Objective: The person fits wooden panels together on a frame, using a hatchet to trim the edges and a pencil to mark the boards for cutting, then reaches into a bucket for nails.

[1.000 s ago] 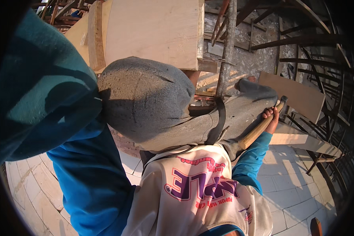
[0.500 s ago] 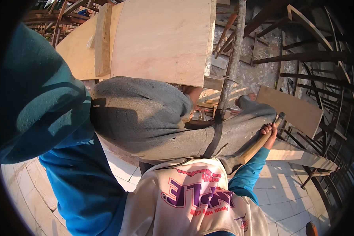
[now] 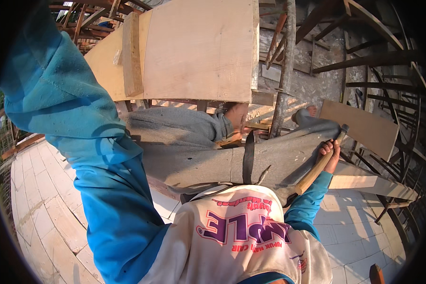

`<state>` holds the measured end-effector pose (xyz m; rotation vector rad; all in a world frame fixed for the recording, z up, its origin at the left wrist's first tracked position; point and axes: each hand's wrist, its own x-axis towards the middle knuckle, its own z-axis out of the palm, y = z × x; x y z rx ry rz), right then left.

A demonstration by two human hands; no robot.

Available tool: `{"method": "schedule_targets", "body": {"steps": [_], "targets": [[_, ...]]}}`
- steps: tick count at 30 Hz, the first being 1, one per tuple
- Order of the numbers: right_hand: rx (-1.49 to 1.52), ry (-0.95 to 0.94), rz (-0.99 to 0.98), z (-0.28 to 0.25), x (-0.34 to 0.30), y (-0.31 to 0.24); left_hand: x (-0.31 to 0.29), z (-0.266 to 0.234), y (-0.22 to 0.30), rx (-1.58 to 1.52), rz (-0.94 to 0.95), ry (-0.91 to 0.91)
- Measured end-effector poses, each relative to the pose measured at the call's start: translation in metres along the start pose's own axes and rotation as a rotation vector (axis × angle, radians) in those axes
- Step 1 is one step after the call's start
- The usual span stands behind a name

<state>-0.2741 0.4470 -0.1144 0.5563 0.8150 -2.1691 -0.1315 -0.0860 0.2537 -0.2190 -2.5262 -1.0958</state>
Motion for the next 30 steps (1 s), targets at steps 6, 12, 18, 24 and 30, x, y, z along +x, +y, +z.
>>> {"method": "schedule_targets", "body": {"steps": [6, 12, 18, 24, 30], "targets": [[-0.019, 0.031, -0.066, 0.004, -0.002, 0.004, -0.149, -0.046, -0.231, 0.335, -1.032, 0.561], [0.015, 0.016, -0.068, 0.004, -0.005, 0.004, -0.310, 0.059, -0.240, 0.852, -1.886, 0.522], [-0.031, 0.058, -0.080, 0.013, -0.006, 0.008, -0.323, 0.041, -0.254, 0.566, -1.668, 0.633], [-0.057, 0.088, -0.085, 0.012, -0.006, 0.008, -0.203, 0.088, -0.213, -0.433, -1.222, 0.841], [-0.024, 0.073, -0.085, 0.003, -0.005, 0.009, -0.087, 0.192, -0.130, -1.095, -0.984, 0.661]]}}
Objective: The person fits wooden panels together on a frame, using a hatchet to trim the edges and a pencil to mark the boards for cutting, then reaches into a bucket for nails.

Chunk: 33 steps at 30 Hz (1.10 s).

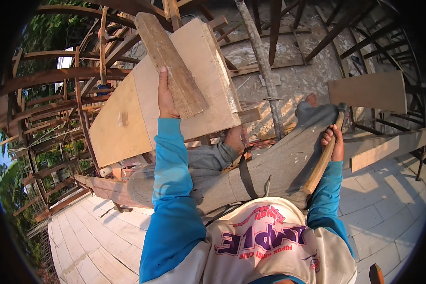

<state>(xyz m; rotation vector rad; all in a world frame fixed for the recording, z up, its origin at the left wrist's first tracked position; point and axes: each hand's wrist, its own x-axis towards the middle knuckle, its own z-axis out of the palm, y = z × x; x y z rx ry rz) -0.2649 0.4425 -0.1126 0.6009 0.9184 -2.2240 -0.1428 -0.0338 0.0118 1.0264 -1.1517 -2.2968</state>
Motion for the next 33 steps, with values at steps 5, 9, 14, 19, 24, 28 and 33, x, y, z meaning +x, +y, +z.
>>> {"method": "schedule_targets", "body": {"steps": [5, 9, 14, 19, 24, 28, 33], "targets": [[-0.040, 0.036, -0.017, 0.011, -0.003, 0.003, -0.009, 0.053, -0.070, 0.063, 0.029, -0.070], [-0.053, 0.059, -0.043, 0.009, -0.005, 0.001, -0.009, 0.079, -0.105, 0.231, -0.027, -0.126], [-0.036, 0.060, -0.036, 0.013, -0.006, 0.002, -0.001, 0.084, -0.125, 0.305, -0.132, -0.029], [-0.032, 0.051, -0.037, 0.015, -0.006, 0.001, 0.001, 0.089, -0.118, 0.274, -0.133, -0.007], [-0.258, 0.142, -0.093, 0.043, -0.019, 0.002, 0.007, 0.095, -0.126, 0.379, -0.105, 0.020], [-0.335, 0.009, -0.098, 0.088, -0.020, 0.014, 0.021, 0.087, -0.136, 0.425, -0.150, 0.043], [-0.540, -0.213, -0.174, 0.128, 0.019, 0.057, 0.009, 0.104, -0.137, 0.550, -0.026, 0.112]]}}
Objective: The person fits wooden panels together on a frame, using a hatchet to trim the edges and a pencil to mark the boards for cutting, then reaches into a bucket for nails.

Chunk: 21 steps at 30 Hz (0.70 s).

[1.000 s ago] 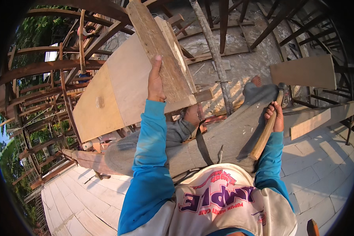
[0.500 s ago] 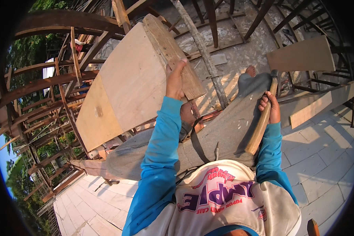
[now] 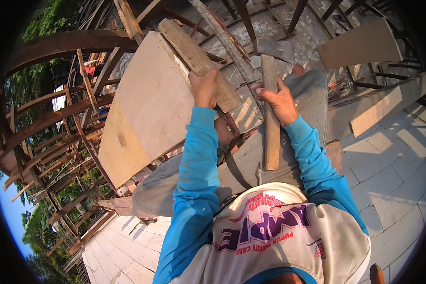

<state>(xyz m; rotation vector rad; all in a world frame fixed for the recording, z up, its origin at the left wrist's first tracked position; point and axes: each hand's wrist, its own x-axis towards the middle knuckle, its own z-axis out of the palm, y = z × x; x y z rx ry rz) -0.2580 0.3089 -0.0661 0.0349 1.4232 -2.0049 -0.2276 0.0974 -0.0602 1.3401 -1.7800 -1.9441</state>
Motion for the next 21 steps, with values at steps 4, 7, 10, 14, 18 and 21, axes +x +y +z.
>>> {"method": "schedule_targets", "body": {"steps": [4, 7, 10, 14, 18, 21], "targets": [[-0.048, -0.101, 0.036, 0.019, 0.017, 0.030, 0.008, -0.007, -0.017, 0.201, 0.308, 0.059], [-0.120, -0.235, 0.086, 0.025, 0.017, 0.049, 0.004, -0.009, -0.019, 0.423, 0.560, 0.108], [-0.061, -0.257, 0.140, 0.026, 0.014, 0.039, -0.002, -0.015, -0.005, 0.846, 0.788, 0.209], [-0.055, -0.247, 0.164, 0.022, 0.016, 0.042, -0.003, -0.020, 0.004, 1.093, 0.486, 0.176], [-0.042, -0.308, 0.148, 0.027, 0.012, 0.042, 0.000, -0.026, -0.012, 1.127, 0.616, 0.218], [-0.147, -0.385, 0.171, 0.033, 0.008, 0.038, 0.002, -0.028, -0.013, 1.153, 0.549, 0.242]]}}
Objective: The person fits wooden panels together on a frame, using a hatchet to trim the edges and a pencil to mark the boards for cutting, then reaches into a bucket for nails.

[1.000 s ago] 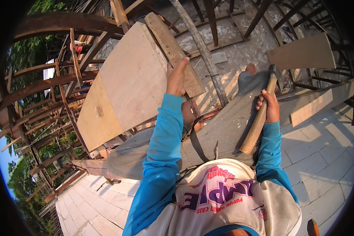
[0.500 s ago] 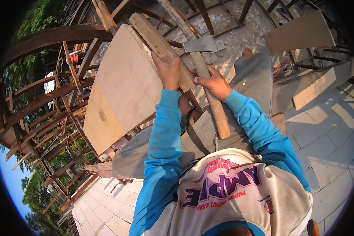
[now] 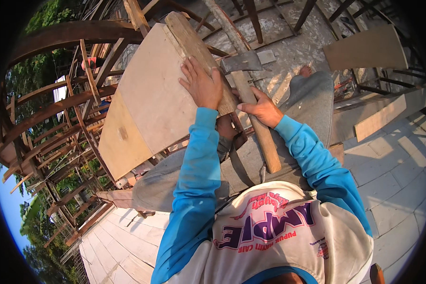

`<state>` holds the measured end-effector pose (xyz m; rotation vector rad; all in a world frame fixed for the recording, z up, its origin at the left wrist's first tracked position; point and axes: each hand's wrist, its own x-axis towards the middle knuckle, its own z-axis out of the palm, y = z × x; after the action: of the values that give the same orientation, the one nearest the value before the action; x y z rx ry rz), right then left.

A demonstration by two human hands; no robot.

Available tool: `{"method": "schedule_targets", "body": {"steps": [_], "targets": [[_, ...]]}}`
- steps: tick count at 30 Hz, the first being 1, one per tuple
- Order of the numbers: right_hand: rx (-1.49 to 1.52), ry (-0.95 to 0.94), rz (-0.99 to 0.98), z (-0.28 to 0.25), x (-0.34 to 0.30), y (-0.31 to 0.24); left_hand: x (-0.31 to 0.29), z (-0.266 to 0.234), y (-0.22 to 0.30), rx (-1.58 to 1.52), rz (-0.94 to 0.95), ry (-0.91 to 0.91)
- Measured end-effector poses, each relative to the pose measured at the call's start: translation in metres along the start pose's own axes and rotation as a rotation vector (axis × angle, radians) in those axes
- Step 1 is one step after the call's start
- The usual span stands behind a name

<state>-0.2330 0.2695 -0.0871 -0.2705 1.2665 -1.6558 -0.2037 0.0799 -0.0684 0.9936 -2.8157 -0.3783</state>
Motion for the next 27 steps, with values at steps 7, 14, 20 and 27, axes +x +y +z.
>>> {"method": "schedule_targets", "body": {"steps": [7, 14, 20, 27], "targets": [[0.136, 0.016, -0.025, -0.009, 0.001, 0.004, -0.001, 0.006, 0.005, 0.077, -0.031, 0.033], [0.248, 0.114, 0.146, -0.020, 0.010, -0.005, -0.001, 0.002, 0.011, 0.025, -0.046, 0.006], [-0.092, 0.134, -0.014, -0.021, 0.089, -0.041, -0.002, 0.002, 0.007, 0.012, -0.055, 0.029], [-0.223, -0.109, 0.060, -0.032, 0.111, -0.019, -0.002, 0.001, 0.009, 0.009, -0.098, -0.008]]}}
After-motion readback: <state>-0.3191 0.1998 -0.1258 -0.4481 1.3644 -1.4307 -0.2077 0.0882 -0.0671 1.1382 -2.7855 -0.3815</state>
